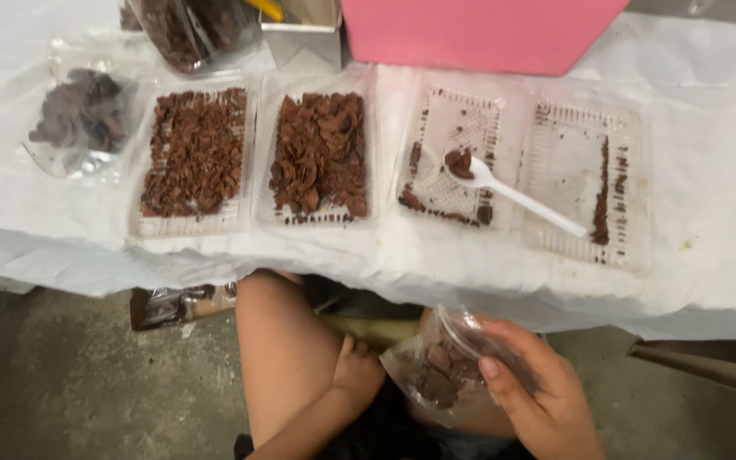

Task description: Sorting and cleaning cocoa nibs in plastic trays using a brush and hands, then packaging them into small plastic bags using a spoon.

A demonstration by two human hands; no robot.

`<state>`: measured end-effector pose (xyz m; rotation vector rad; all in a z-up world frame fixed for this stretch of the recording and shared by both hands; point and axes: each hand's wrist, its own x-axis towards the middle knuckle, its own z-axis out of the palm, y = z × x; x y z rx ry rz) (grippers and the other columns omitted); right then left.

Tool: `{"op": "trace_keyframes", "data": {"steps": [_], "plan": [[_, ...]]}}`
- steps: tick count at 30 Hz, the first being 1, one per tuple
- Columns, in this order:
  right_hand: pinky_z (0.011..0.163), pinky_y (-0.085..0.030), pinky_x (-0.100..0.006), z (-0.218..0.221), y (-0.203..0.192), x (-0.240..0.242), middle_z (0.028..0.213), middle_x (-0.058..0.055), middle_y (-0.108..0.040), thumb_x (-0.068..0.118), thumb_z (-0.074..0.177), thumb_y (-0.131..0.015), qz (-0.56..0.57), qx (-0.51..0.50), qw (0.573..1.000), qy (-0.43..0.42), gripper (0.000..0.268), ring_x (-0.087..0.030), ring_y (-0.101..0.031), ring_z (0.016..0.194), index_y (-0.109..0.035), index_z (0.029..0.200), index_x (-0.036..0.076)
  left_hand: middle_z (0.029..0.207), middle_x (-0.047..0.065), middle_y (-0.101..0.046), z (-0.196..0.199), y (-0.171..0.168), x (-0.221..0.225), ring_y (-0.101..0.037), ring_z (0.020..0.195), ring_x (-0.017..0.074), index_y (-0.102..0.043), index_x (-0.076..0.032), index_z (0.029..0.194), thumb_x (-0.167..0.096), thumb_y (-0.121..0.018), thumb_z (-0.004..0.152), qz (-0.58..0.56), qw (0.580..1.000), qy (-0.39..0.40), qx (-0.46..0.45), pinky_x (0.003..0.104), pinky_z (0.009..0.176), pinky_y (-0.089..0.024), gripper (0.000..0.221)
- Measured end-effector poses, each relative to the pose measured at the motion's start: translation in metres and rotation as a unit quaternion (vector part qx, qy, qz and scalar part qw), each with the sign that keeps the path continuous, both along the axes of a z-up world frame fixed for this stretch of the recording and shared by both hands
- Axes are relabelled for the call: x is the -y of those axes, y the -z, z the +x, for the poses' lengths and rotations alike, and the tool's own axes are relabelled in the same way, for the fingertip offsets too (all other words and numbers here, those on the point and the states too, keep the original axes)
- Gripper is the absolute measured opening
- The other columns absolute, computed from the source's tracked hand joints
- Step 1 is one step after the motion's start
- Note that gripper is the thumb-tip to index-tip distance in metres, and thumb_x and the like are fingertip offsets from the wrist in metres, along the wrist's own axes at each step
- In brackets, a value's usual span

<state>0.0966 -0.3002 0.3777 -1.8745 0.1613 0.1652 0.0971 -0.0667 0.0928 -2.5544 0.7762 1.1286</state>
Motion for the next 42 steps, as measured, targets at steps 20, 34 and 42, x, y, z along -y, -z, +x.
{"op": "trace_keyframes", "data": {"steps": [20,34,42], "plan": [[0.079,-0.049,-0.031,0.061,-0.052,0.065,0.144,-0.027,-0.061,0.013,0.102,-0.054,-0.039,0.193,0.953,0.231,0.056,-0.03,-0.063,0.115,-0.042,0.154,-0.002,0.109,0.003,-0.078,-0.008,-0.104,-0.103,-0.073,0.09,0.0253,-0.074,-0.022,0.12,-0.006,-0.055,0.081,-0.438,0.753,-0.332,0.362,0.036,0.087,-0.056,0.047],[0.119,-0.058,-0.053,0.098,-0.095,-0.032,0.138,-0.039,-0.056,0.003,0.098,-0.06,0.04,0.456,0.877,0.144,0.044,-0.05,-0.067,0.126,-0.045,0.134,-0.017,0.153,0.024,-0.05,0.088,-0.397,0.027,-0.057,0.135,0.042,-0.05,-0.004,0.144,-0.055,-0.071,0.098,-0.513,0.68,-0.065,0.52,0.054,0.11,-0.045,0.072],[0.114,-0.056,-0.042,0.084,-0.106,-0.032,0.139,-0.035,-0.06,0.009,0.095,-0.06,-0.048,0.447,0.893,0.022,0.036,-0.039,-0.065,0.131,-0.052,0.127,-0.006,0.149,0.023,-0.05,0.111,-0.388,0.07,-0.05,0.14,0.0414,-0.033,0.004,0.151,-0.044,-0.062,0.088,-0.609,0.632,-0.14,0.459,0.055,0.117,-0.033,0.084]]}}
